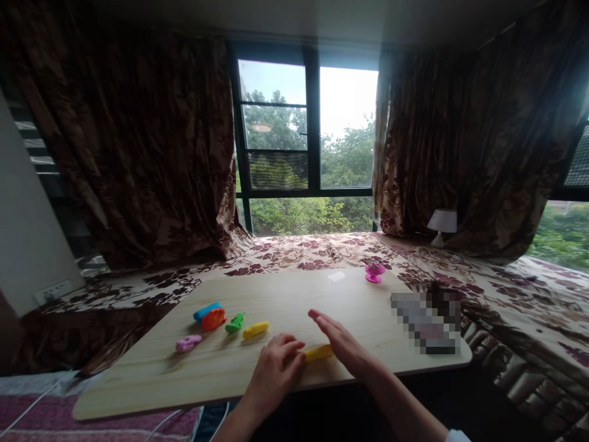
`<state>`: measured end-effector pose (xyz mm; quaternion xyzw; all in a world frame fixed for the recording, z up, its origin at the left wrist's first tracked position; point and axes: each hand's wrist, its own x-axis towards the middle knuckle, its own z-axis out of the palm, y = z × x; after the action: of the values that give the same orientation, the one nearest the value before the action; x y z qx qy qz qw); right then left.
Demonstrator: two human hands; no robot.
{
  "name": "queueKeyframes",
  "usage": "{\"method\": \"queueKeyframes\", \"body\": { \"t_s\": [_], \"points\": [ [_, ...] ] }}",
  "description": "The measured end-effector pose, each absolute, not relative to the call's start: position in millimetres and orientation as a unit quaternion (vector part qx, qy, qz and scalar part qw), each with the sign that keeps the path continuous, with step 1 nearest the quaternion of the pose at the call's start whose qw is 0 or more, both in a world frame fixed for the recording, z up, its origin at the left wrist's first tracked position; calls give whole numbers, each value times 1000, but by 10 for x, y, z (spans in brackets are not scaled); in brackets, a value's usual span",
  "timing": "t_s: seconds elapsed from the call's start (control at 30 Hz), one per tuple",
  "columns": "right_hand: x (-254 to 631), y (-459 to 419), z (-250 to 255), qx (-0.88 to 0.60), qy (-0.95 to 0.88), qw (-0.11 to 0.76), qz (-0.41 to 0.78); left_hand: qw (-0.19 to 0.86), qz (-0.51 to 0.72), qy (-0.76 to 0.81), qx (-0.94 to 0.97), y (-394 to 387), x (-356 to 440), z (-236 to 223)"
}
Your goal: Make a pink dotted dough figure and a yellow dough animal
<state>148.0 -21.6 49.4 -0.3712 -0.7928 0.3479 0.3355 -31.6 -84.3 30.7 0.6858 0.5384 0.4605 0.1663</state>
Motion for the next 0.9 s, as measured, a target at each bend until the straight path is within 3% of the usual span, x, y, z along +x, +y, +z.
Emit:
{"method": "queueKeyframes", "body": {
  "t_s": [0.13, 0.33, 0.53, 0.7, 0.9],
  "points": [
    [1766, -162, 403, -409, -746, 403, 337, 160, 418, 538, 715, -840, -288, 317],
    [1847, -336, 283, -377, -777, 391, 320, 149, 406, 540, 722, -842, -287, 351],
    [1652, -331, 747, -348, -803, 412, 252, 144, 444, 549, 693, -785, -218, 477],
    [1578, -201, 1109, -292, -844, 387, 229, 242, 464, 529, 668, -667, -112, 429],
    [1550, -184, 973, -258, -880, 338, 210, 341, 491, 479, 642, -629, -158, 340]
  ]
}}
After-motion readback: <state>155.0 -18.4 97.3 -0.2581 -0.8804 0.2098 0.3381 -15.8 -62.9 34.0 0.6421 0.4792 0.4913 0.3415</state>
